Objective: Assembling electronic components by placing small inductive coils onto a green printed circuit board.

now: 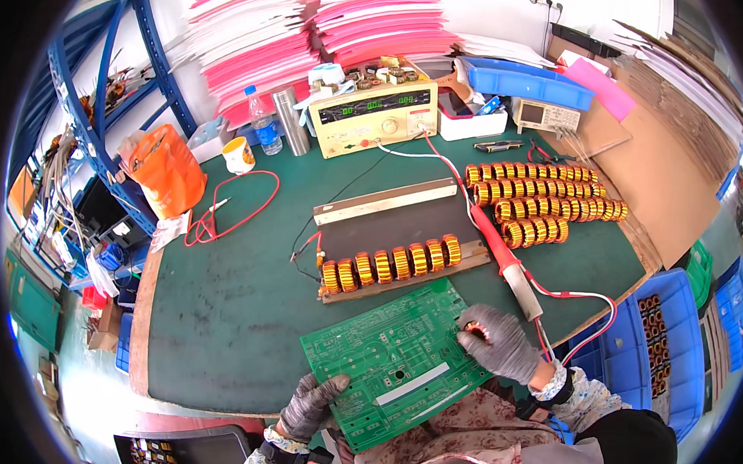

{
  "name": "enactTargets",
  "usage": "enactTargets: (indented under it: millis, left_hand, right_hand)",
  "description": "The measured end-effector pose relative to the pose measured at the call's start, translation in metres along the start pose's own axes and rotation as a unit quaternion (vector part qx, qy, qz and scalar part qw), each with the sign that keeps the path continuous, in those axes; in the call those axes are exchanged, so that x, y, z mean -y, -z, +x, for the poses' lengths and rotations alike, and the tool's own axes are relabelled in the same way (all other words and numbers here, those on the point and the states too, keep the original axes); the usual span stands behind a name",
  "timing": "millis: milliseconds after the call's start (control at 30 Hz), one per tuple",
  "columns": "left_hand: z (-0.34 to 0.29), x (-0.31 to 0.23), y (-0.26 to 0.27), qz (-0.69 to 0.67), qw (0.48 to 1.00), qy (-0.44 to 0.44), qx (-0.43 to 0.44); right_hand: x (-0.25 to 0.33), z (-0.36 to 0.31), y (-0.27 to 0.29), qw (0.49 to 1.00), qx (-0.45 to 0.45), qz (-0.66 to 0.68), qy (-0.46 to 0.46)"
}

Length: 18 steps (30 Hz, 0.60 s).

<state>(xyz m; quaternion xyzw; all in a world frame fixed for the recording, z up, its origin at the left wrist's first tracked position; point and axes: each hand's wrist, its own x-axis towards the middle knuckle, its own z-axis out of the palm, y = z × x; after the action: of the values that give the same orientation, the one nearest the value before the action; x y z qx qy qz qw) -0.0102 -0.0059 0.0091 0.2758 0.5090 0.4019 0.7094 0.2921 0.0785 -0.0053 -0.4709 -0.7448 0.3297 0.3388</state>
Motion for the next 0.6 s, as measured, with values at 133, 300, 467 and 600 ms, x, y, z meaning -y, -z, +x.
enactTargets:
  millis: [133,300,467,600]
  left_hand:
    - [0.003,0.008,0.007,0.017,1.0,-0.017,-0.003]
    - [-0.001,-0.004,-0.009,-0.011,1.0,-0.005,0.016]
    - [0.005,0.013,0.008,-0.03,0.998,-0.052,0.001]
    - [0.002,0.021,0.017,0.107,0.987,-0.115,-0.018]
  right_hand:
    - [0.009,-0.002,-0.005,0.978,0.009,-0.17,0.121]
    - [-0.014,-0.005,0.021,0.976,0.1,-0.076,0.18]
    - [0.015,0.003,0.068,0.99,-0.087,0.101,0.04]
    - [-0.048,0.021,0.129,0.89,-0.369,-0.264,0.039]
